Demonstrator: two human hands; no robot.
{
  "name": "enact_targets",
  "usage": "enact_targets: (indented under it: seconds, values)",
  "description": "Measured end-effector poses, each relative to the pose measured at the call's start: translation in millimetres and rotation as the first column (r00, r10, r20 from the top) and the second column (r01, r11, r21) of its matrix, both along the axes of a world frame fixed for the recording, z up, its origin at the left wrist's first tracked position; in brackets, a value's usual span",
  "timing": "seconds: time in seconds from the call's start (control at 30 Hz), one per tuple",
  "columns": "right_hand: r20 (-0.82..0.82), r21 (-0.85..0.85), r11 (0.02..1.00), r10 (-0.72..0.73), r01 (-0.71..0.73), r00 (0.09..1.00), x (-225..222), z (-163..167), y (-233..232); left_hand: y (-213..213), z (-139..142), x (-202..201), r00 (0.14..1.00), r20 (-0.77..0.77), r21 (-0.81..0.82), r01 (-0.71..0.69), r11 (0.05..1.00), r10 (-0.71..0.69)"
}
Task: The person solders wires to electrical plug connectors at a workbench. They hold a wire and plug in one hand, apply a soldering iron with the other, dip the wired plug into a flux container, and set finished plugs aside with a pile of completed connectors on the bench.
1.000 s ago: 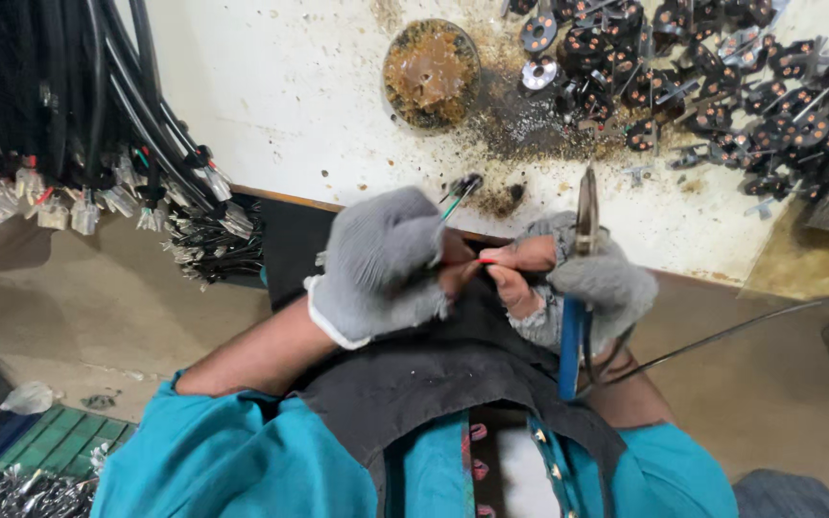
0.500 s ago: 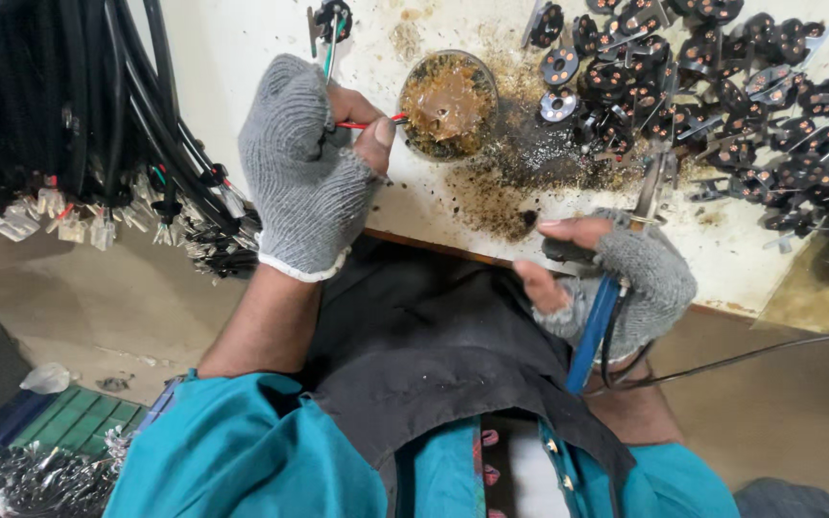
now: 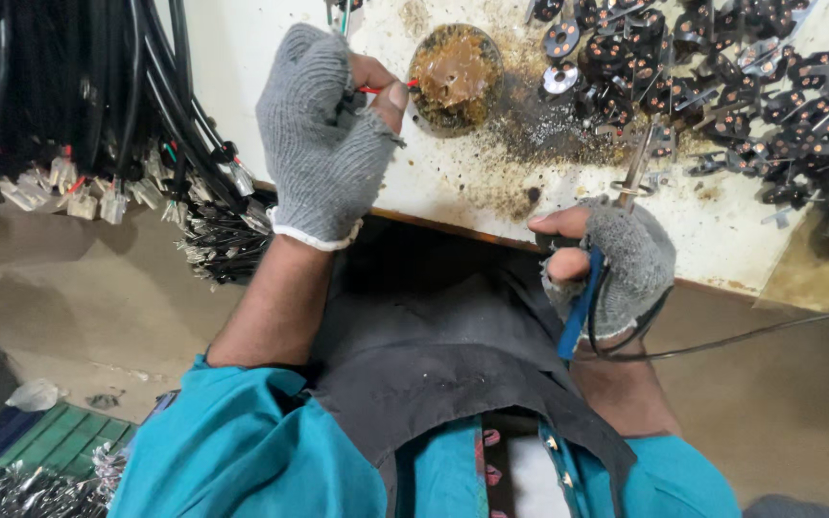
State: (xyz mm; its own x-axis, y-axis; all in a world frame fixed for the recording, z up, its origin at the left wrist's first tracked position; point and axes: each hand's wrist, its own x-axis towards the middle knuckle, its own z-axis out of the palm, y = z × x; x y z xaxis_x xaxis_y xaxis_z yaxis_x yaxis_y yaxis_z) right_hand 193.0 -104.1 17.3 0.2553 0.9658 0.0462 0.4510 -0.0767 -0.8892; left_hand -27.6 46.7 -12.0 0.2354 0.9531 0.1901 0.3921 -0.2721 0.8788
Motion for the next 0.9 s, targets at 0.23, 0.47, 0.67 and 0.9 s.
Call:
enact_targets:
  seconds: [0.23,0.47,0.67,0.9]
  values:
    - [-0.187,-0.147,0.981,-0.151,0.124,0.971,4,-10,-3,-18,33,-19,0.912,0.055,-0.079,0.41,0.909,-0.407]
    - [-0.156,-0.01,0.998,0.054,-0.056,0.986,0,-16,-12,-57,22,6,0.722,0.566,-0.532,0.689,0.492,-0.398]
    - [0.167,0.029,0.968,0.243,-0.251,0.955,12,-4,11,-47,46,14,0.783,0.105,-0.292,0.613,0.734,-0.613]
    - [0.28,-0.118,0.967,0.249,-0.224,0.927,0,6,24,-35,24,15,0.813,-0.142,-0.098,0.556,0.825,-0.565]
